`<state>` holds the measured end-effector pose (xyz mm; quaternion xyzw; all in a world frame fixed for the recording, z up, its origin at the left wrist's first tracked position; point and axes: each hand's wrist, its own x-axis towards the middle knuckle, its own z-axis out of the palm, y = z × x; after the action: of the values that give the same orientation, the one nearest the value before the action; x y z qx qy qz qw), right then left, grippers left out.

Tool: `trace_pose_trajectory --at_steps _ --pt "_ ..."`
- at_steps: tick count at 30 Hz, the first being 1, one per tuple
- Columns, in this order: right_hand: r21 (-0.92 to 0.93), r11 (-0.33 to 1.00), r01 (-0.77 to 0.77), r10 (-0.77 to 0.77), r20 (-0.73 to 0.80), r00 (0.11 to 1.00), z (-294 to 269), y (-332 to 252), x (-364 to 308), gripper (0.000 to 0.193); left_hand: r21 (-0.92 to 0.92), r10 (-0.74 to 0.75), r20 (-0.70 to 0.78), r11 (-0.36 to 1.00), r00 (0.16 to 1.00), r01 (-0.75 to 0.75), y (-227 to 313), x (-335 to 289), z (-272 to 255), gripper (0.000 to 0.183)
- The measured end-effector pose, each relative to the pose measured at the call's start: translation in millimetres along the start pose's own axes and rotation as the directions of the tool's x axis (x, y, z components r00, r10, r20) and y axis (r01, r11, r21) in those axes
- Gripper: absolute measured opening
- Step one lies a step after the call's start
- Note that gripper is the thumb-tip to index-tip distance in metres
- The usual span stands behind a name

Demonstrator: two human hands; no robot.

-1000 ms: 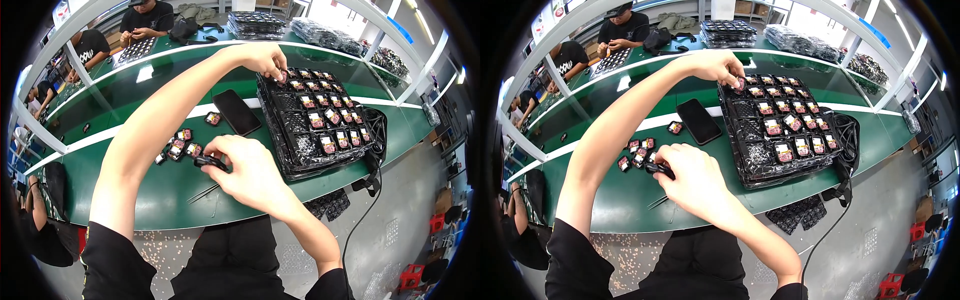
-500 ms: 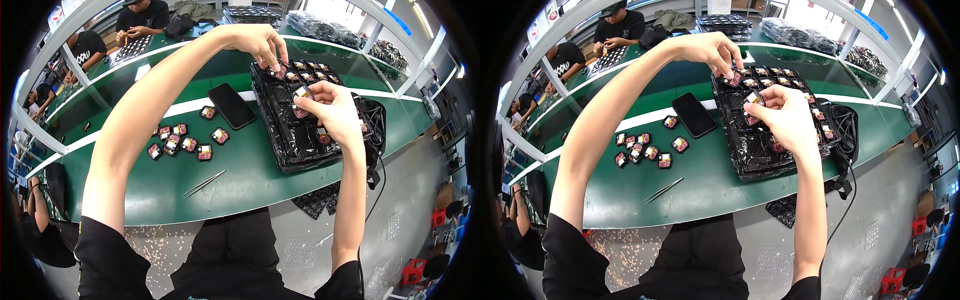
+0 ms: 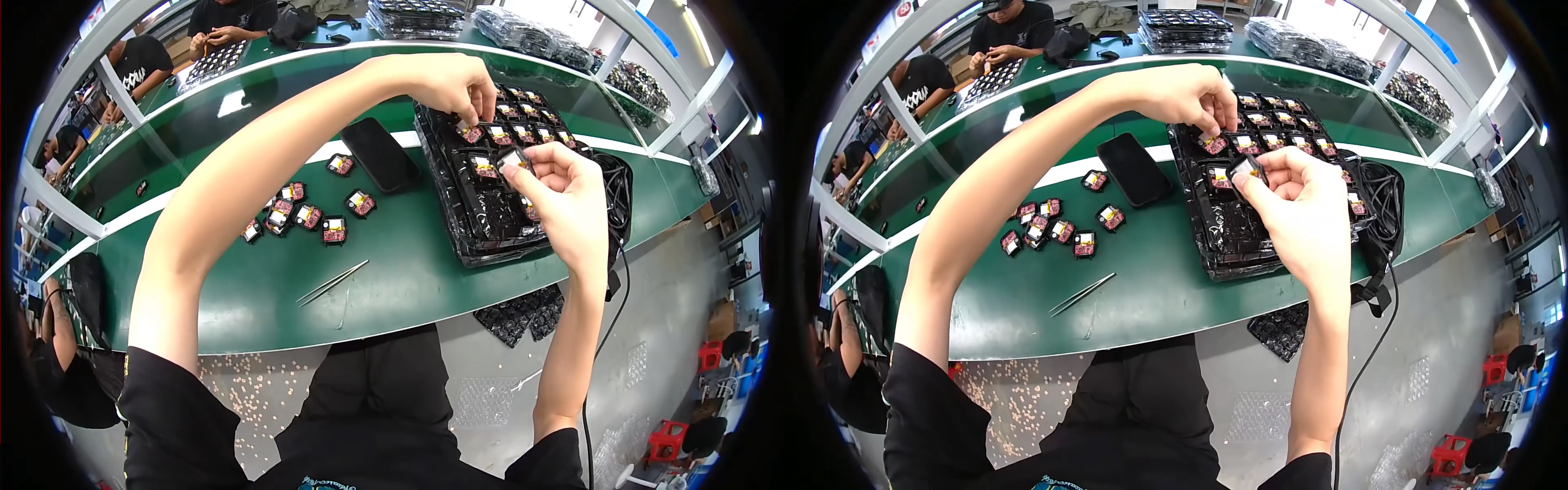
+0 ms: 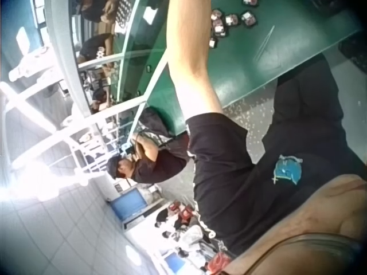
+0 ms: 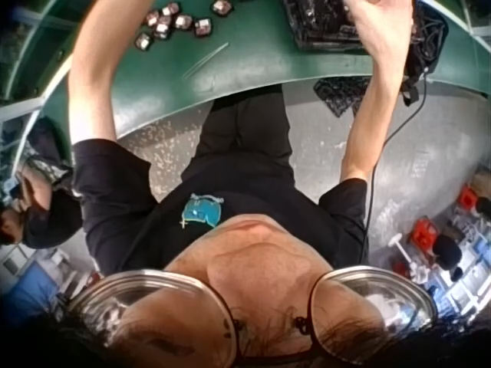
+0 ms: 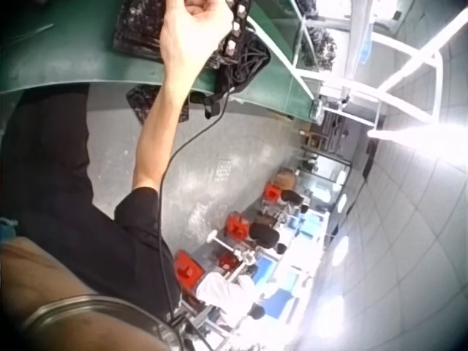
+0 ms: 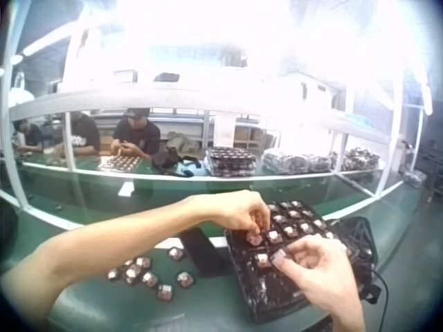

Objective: Inspecting and organizing internal components of smartwatches using tweezers in a factory setting.

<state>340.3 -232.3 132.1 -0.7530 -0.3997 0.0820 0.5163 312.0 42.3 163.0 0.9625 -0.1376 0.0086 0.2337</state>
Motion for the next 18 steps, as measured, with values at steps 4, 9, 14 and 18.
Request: trace_pose_trajectory --at_steps 4,9,14,18 --pt "-0.039 0.999 -0.011 0.010 -0.036 0.999 6.0 3.4 -18.6 0.025 0.055 0.118 -0.297 0.993 0.948 -0.106 22.4 -16.4 24.1 0.018" --pt "-0.241 0.970 0.039 -0.053 -0.052 0.997 13.4 11.0 -20.6 0.019 0.206 0.268 -0.470 0.960 0.841 -0.191 37.8 -57.7 59.9 0.019" --pt "-0.400 0.916 0.020 -0.054 -0.073 0.996 12.3 13.3 -24.3 0.025 0.247 0.291 -0.496 0.951 0.818 -0.188 73.6 -91.3 98.1 0.037" --pt "-0.309 0.950 0.052 -0.086 -0.097 0.992 11.1 7.9 -32.8 0.026 0.367 0.313 -0.507 0.921 0.803 -0.128 88.8 -99.0 120.2 0.054"
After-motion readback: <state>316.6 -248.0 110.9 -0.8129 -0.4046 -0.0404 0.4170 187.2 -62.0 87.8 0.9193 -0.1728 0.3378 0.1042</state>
